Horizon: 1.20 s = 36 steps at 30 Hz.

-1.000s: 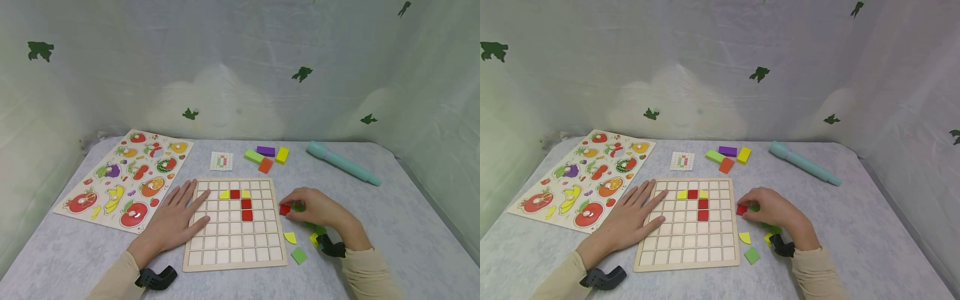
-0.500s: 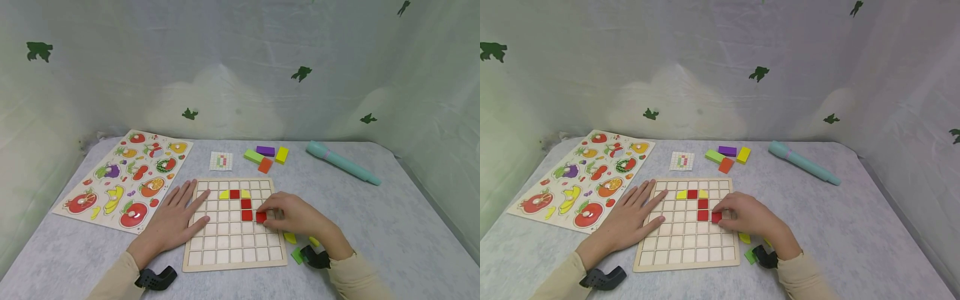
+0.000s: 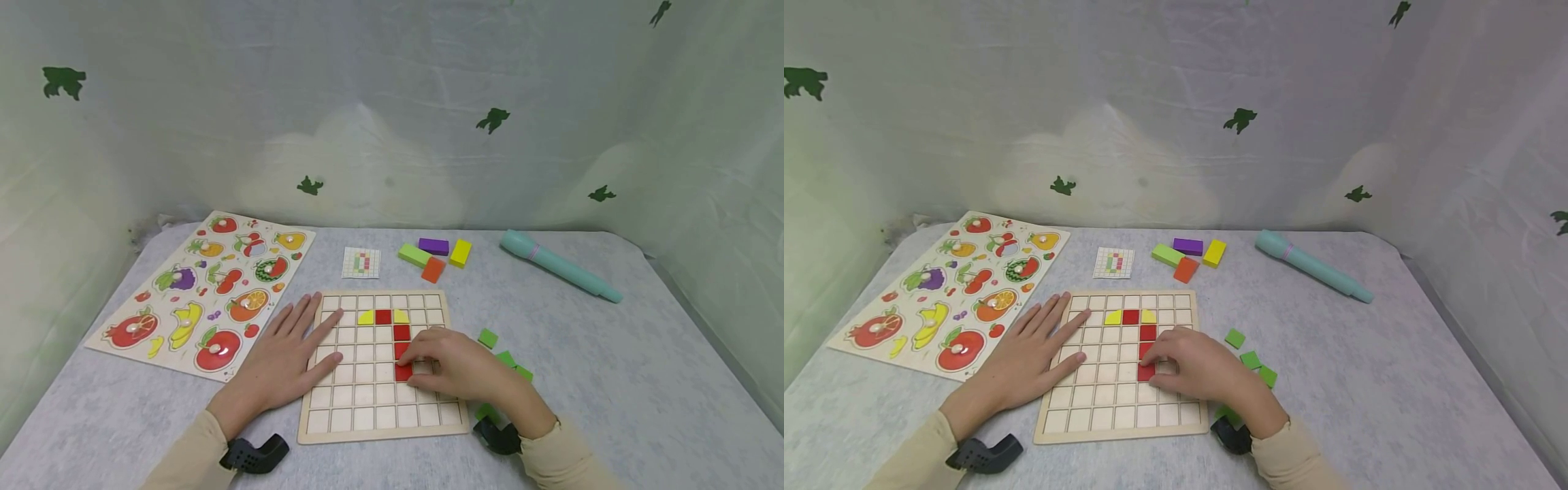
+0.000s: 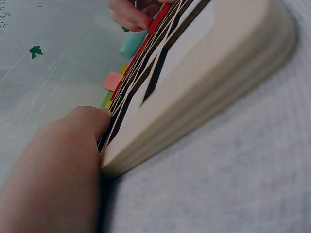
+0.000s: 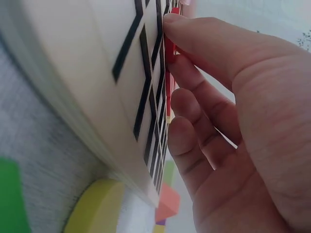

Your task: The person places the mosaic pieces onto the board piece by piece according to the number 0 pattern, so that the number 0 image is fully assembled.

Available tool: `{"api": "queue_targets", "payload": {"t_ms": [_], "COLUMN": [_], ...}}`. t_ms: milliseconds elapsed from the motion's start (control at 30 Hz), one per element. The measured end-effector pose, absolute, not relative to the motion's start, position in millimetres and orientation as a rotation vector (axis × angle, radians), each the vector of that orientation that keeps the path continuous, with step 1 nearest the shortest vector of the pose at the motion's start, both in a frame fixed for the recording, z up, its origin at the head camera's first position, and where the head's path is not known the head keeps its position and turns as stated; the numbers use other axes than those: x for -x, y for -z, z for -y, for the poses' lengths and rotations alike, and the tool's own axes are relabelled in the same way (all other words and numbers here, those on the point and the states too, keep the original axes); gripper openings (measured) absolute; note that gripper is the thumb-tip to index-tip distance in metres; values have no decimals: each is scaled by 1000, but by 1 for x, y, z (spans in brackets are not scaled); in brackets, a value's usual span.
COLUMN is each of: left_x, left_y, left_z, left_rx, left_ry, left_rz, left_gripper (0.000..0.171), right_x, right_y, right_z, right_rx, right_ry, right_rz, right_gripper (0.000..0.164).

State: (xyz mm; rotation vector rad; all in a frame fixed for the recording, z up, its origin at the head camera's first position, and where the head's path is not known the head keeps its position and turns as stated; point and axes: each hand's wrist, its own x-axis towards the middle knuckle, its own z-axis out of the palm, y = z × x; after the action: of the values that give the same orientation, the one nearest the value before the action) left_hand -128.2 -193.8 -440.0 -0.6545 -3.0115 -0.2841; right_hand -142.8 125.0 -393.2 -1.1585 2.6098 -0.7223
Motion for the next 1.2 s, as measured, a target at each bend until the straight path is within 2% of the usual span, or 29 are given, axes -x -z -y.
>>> {"api": "queue_targets", "payload": {"t_ms": [500, 833, 1200], "left_x": [127, 129, 130], "left_y": [439, 441, 441], "left_z": [195, 194, 194], "left_rx": [649, 666, 648], "left_ry": [306, 283, 277], "left_rz": [2992, 3002, 3039], "left_gripper": [75, 75, 77], "right_x": [142, 139, 126], "right_y": [391, 384, 399], "right_z": [-125, -148, -138], "right_rx": [1157, 1024, 1141], "right_ry": [716, 717, 805], "right_rz": [-2636, -2682, -2758], "right_gripper": [20, 17, 20]}}
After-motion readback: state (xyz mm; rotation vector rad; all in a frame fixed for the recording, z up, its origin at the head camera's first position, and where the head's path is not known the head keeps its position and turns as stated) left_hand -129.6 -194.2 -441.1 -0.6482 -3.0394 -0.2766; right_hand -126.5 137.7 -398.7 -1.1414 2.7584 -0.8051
